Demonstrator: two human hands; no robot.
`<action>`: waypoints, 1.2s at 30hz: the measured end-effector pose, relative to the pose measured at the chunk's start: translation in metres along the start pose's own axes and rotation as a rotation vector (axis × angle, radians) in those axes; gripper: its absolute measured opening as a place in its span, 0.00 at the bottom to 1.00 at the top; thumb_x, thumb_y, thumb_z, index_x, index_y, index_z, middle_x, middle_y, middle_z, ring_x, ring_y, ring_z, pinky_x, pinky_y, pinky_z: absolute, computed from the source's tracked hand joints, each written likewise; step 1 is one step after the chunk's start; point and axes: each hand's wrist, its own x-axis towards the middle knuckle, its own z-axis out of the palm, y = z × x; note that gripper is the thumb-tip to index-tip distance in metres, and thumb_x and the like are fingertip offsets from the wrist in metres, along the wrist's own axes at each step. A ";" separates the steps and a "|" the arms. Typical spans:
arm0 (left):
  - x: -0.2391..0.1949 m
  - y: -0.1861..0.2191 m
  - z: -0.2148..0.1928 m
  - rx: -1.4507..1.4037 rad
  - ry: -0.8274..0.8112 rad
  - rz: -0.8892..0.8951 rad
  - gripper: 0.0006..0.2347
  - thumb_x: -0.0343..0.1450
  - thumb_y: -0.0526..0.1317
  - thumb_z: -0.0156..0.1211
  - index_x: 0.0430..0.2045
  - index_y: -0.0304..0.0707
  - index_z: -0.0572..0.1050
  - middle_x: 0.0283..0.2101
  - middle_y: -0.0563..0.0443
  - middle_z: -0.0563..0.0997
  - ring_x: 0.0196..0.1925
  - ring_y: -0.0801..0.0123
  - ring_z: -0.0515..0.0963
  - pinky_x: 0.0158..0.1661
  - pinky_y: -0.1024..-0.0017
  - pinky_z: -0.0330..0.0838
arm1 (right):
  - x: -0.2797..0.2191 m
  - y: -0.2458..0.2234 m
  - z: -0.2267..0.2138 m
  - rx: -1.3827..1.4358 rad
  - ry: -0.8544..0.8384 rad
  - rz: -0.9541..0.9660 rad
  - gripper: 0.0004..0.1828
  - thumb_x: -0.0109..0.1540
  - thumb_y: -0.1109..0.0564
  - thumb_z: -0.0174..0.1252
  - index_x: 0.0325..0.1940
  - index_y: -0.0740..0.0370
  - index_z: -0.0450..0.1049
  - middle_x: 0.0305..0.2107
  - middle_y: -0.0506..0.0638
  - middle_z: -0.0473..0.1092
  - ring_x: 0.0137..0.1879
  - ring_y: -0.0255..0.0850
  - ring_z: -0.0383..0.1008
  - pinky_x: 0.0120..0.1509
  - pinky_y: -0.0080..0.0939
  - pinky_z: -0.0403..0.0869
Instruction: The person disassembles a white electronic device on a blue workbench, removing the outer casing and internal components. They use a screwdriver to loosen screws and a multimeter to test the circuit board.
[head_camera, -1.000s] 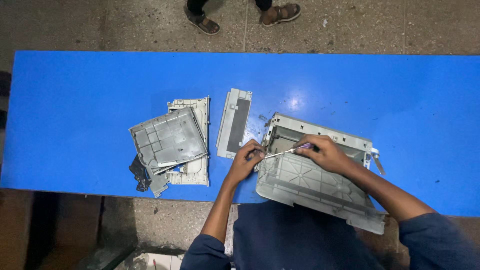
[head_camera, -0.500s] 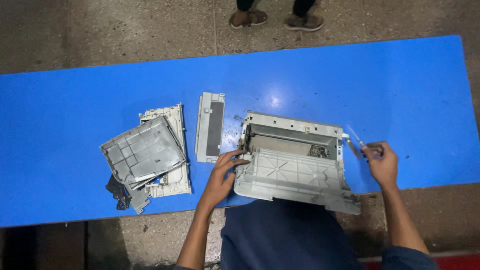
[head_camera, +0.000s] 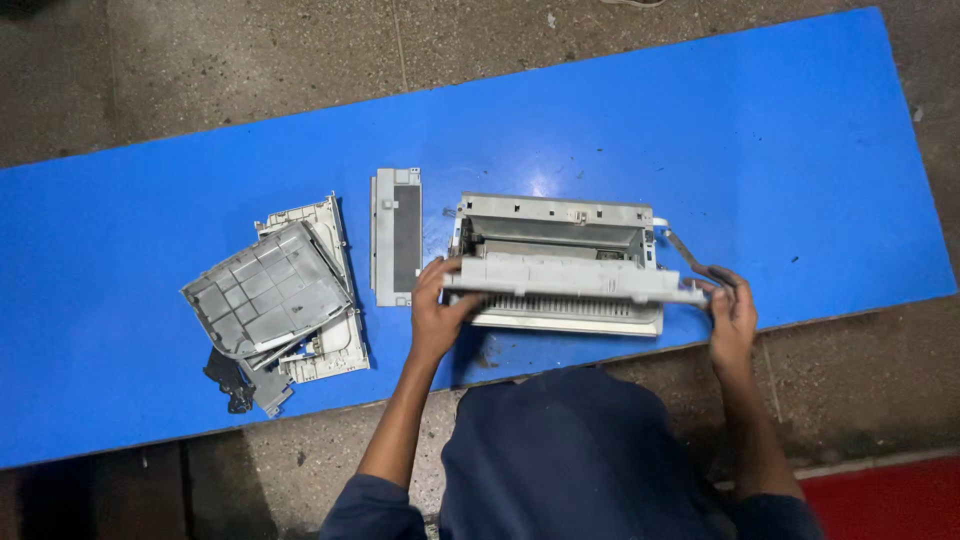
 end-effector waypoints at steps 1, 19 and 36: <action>0.006 0.003 0.006 -0.069 0.000 -0.122 0.12 0.65 0.40 0.71 0.38 0.34 0.83 0.45 0.44 0.84 0.52 0.55 0.79 0.58 0.58 0.67 | -0.008 -0.013 0.007 0.059 -0.059 -0.005 0.25 0.71 0.50 0.55 0.68 0.67 0.63 0.61 0.61 0.69 0.65 0.45 0.73 0.67 0.46 0.77; 0.070 0.032 0.010 0.190 -0.057 -0.476 0.23 0.70 0.57 0.62 0.18 0.31 0.78 0.12 0.46 0.71 0.15 0.68 0.67 0.22 0.61 0.59 | -0.027 -0.106 0.090 -1.077 -0.559 -0.844 0.44 0.42 0.45 0.75 0.61 0.56 0.73 0.52 0.57 0.73 0.59 0.50 0.73 0.66 0.61 0.67; 0.116 -0.060 0.020 -0.533 -0.431 -0.725 0.28 0.65 0.44 0.71 0.59 0.32 0.72 0.50 0.45 0.83 0.52 0.66 0.82 0.53 0.69 0.75 | 0.056 -0.164 0.104 -0.917 -0.869 -0.347 0.42 0.43 0.44 0.75 0.60 0.55 0.76 0.48 0.54 0.79 0.53 0.47 0.78 0.57 0.46 0.75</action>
